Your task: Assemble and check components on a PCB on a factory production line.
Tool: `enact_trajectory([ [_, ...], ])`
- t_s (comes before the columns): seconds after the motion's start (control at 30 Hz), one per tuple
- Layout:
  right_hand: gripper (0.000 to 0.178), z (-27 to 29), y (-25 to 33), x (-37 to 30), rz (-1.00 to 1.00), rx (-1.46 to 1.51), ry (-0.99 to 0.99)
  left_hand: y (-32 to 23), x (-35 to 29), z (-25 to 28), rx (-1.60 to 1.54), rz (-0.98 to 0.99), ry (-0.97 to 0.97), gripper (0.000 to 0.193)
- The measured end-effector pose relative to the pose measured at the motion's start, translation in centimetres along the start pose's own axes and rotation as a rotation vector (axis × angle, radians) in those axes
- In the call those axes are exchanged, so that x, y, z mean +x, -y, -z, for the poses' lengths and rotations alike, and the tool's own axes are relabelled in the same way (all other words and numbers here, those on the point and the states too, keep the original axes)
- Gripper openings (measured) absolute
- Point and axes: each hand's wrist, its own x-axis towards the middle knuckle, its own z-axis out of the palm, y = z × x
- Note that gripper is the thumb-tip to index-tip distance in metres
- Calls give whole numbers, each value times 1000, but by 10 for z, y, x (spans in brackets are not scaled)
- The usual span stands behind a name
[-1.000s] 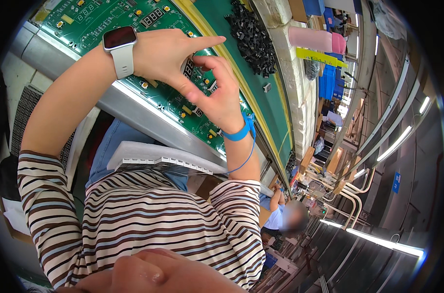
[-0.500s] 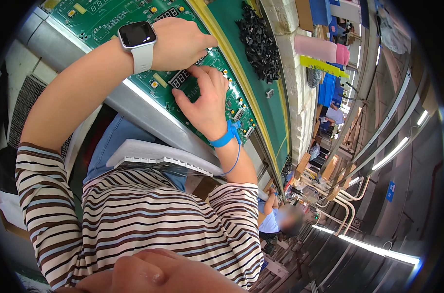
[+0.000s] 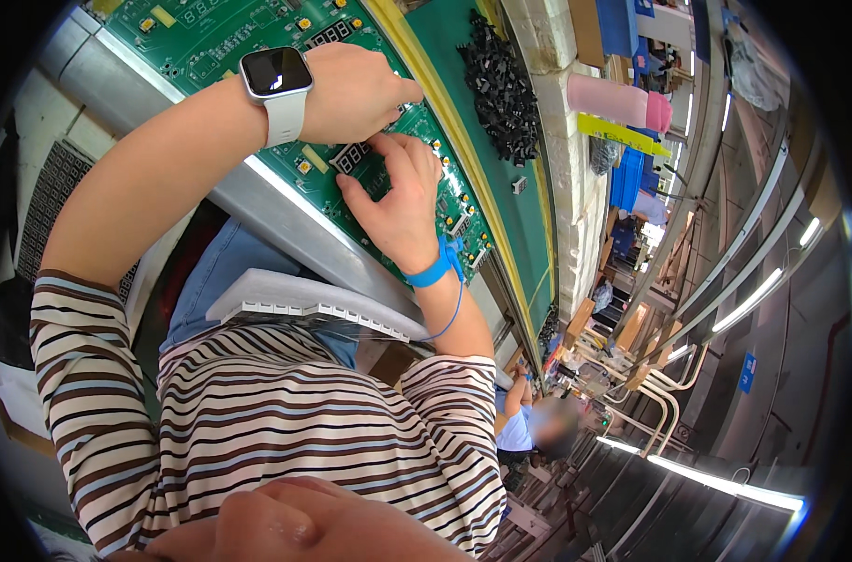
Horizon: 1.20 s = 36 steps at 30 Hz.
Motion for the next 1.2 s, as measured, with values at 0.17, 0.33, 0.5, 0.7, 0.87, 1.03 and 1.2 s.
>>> enact_trajectory([
  [0.17, 44, -2, -1, 1, 25, -32, 1, 2, -1, -1, 4, -6, -3, 19],
  [0.33, 43, 1, 3, 1, 30, -65, -14, 4, 0, -4, -11, -39, -29, 19],
  [0.5, 33, 7, -9, 0, 157, -100, -24, 6, 2, -9, -31, -97, -67, 21],
  [0.7, 25, 19, -21, -1, 7, -40, -247, 11, 1, -15, -57, -87, -94, 21],
  [0.87, 16, 58, -140, -17, -344, -288, -426, 13, 4, -6, -20, -128, -33, 24],
  [1.03, 33, 49, -185, -13, -446, -384, -392, -12, 18, 1, -55, -81, -54, 23],
  [1.2, 27, 41, -197, -7, -419, -341, -409, -31, 84, -19, 67, -177, 119, 22],
])
